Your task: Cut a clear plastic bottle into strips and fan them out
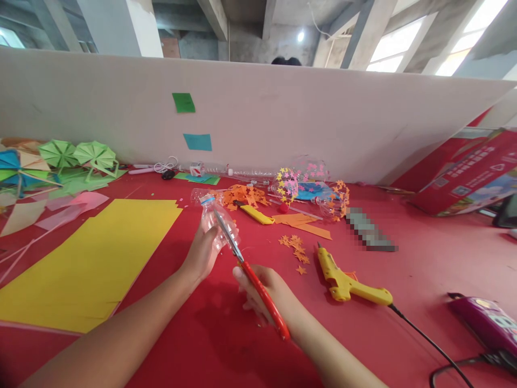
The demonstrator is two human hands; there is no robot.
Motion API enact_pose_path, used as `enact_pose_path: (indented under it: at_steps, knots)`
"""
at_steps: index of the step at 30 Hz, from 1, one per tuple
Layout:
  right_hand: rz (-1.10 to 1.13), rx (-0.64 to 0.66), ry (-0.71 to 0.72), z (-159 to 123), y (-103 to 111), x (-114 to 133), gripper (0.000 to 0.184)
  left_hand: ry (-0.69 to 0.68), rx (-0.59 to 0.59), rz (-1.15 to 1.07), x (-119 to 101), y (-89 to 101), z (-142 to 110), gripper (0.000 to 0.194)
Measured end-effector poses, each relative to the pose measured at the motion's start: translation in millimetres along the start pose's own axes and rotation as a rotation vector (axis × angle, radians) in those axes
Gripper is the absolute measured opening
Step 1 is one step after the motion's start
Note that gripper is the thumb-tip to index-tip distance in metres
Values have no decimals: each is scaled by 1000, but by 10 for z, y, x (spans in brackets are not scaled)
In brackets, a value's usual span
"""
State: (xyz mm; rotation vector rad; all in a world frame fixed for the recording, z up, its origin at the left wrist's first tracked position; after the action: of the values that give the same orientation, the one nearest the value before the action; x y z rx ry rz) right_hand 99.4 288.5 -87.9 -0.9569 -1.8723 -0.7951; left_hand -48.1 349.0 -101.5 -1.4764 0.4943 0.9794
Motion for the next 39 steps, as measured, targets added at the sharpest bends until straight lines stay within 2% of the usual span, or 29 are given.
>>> enact_pose_path:
  at_steps: [3,9,12,17,24,30,35,39]
  knots:
    - [-3,-27,5,-9,-5,15,55,6,7,-5,5,-12,-19,60]
    - [-38,-116,-72,-14,-35,3,55,-4,15,11,-3,-17,-20,49]
    - [-68,-139,-81,-25,-34,17,55,3,22,11,-18,-28,-26,51]
    - [-65,-87,-84,-26,-21,8,59,-16,35,35,-41,-25,-21,59]
    - [9,17,6,-27,8,24,59,-36,99,102,-7,-18,-12,57]
    - [18,-20,-14,-50,4,82,63,-52,146,118,29,-28,-26,46]
    - [8,-30,-12,-58,-8,73,62,-43,128,61,28,-42,-40,53]
    - [-5,-29,-22,-46,-3,37,60,-18,105,42,33,-38,-41,52]
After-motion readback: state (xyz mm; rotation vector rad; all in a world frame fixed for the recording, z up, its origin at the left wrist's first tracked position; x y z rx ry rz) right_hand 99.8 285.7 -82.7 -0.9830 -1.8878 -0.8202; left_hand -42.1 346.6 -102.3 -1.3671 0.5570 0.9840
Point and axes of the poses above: each hand's wrist, its own z-axis towards the middle knuckle, its own y-axis out of the back of the hand, x = y × z, the point moved 4 cm from there along z, towards the middle knuckle, and after that the axes turned 7 degrees about -y, right-handed, at the moved point
